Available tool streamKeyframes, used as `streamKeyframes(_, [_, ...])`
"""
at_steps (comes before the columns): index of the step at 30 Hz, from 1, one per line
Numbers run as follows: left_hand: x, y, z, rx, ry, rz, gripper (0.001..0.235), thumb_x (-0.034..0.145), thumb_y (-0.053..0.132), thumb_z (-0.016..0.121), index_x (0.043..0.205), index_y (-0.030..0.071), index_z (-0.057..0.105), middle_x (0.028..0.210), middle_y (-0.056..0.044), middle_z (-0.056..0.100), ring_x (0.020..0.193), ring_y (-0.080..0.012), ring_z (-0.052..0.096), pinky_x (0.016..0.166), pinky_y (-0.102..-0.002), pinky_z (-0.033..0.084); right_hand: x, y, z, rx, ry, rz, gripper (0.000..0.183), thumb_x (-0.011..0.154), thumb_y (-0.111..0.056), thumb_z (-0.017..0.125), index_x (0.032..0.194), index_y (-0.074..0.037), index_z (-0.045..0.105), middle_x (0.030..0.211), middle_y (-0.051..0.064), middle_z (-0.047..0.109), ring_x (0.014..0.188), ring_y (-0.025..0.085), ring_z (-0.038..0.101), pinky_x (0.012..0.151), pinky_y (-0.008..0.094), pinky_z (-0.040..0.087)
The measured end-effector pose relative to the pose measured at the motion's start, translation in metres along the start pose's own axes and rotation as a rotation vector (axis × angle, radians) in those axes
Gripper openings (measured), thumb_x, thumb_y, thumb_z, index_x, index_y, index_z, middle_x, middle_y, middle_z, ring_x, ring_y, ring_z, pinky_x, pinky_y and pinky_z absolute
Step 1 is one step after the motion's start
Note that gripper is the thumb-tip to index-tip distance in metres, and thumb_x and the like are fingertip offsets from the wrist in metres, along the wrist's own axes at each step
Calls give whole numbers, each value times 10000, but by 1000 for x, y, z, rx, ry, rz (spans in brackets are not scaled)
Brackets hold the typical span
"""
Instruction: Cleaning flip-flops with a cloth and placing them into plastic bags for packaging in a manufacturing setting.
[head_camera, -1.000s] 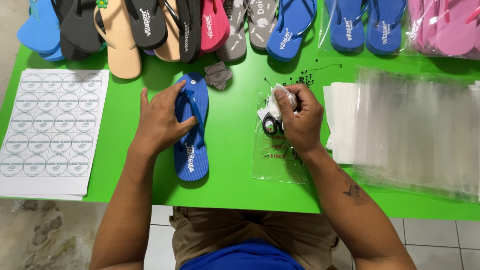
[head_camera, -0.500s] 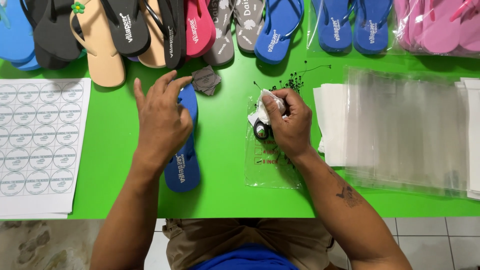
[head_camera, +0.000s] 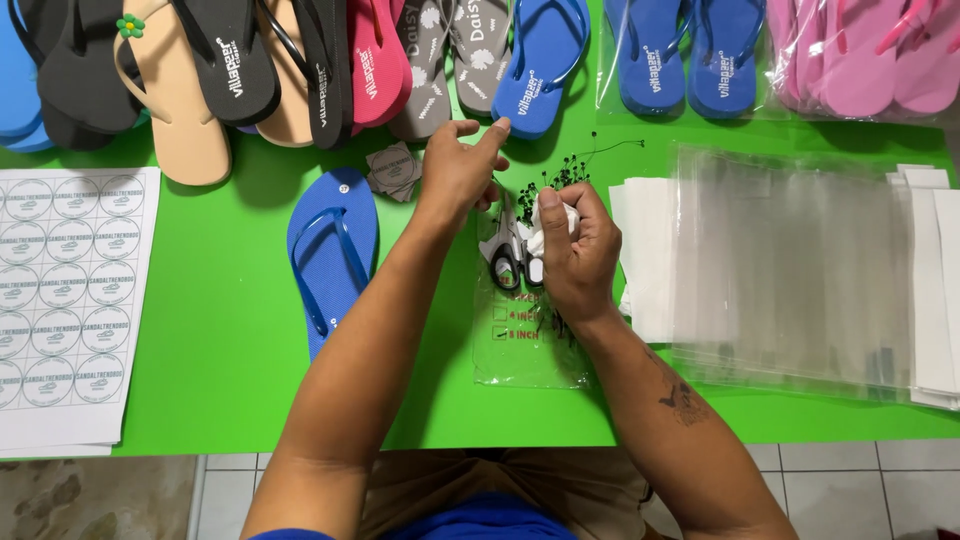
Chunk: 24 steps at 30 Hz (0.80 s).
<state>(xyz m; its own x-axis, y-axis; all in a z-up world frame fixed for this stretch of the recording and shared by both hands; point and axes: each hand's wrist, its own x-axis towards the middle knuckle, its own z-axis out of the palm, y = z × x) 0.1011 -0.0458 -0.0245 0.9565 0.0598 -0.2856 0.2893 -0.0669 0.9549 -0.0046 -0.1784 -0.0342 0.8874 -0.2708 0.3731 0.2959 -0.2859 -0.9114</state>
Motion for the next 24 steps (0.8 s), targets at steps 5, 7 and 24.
streamKeyframes(5, [11, 2, 23, -71, 8, -35, 666, 889, 446, 673, 1220, -124, 582, 738, -189, 733, 355, -167, 586, 275, -300, 398, -1, -8, 0, -12, -18, -26, 297, 1055, -253, 651, 811, -84, 651, 556, 76, 538, 603, 81, 488, 557, 291, 449])
streamKeyframes(7, [23, -5, 30, -88, 30, -34, 610, 888, 436, 677, 1147, -114, 631, 703, -178, 733, 347, -163, 571, 271, -295, 380, -1, -9, 0, -12, -13, -28, 293, 1046, -248, 667, 803, -86, 662, 546, 82, 536, 604, 75, 489, 558, 286, 453])
streamKeyframes(24, [-102, -7, 3, -380, -137, 116, 316, 949, 292, 729, 1095, 18, 670, 762, -181, 747, 375, -113, 526, 298, -225, 371, 25, -28, -15, 291, -46, 135, 219, 1026, -281, 709, 1042, -63, 716, 731, -9, 636, 674, 19, 533, 639, 209, 504])
